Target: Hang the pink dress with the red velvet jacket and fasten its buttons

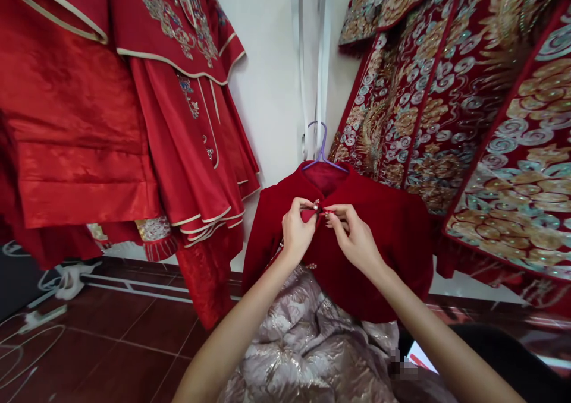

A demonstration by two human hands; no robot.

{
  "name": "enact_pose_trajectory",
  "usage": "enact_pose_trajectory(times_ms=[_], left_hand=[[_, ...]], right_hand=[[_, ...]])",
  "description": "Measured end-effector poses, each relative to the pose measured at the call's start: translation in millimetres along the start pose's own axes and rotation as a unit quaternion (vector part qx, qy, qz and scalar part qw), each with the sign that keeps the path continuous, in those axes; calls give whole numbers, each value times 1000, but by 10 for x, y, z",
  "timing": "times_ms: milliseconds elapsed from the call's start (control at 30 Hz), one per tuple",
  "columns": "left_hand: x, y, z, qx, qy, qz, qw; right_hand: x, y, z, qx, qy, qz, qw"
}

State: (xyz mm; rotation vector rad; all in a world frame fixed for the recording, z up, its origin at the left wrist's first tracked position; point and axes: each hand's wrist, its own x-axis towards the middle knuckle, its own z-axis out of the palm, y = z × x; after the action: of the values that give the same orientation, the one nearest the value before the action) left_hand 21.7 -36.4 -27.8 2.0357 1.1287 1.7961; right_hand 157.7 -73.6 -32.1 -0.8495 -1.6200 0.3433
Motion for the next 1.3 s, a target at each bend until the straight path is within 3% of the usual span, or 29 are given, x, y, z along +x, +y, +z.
enact_pose_trajectory(times_ms=[133, 433, 700, 867, 1300], left_hand=[[34, 34, -72, 43, -42, 9, 998], [146, 111, -124, 126, -86, 41, 987], [266, 193, -249, 246, -205, 111, 941], [318, 221, -326, 246, -253, 135, 926], [333, 331, -278, 254, -235, 136, 928]], right_hand=[[74, -20, -34, -76, 9, -44, 996], [197, 4, -62, -123, -36, -44, 991], [241, 35, -125, -130, -60, -46, 989], [261, 67, -136, -145, -58, -43, 987], [285, 46, -231, -121, -92, -49, 987]])
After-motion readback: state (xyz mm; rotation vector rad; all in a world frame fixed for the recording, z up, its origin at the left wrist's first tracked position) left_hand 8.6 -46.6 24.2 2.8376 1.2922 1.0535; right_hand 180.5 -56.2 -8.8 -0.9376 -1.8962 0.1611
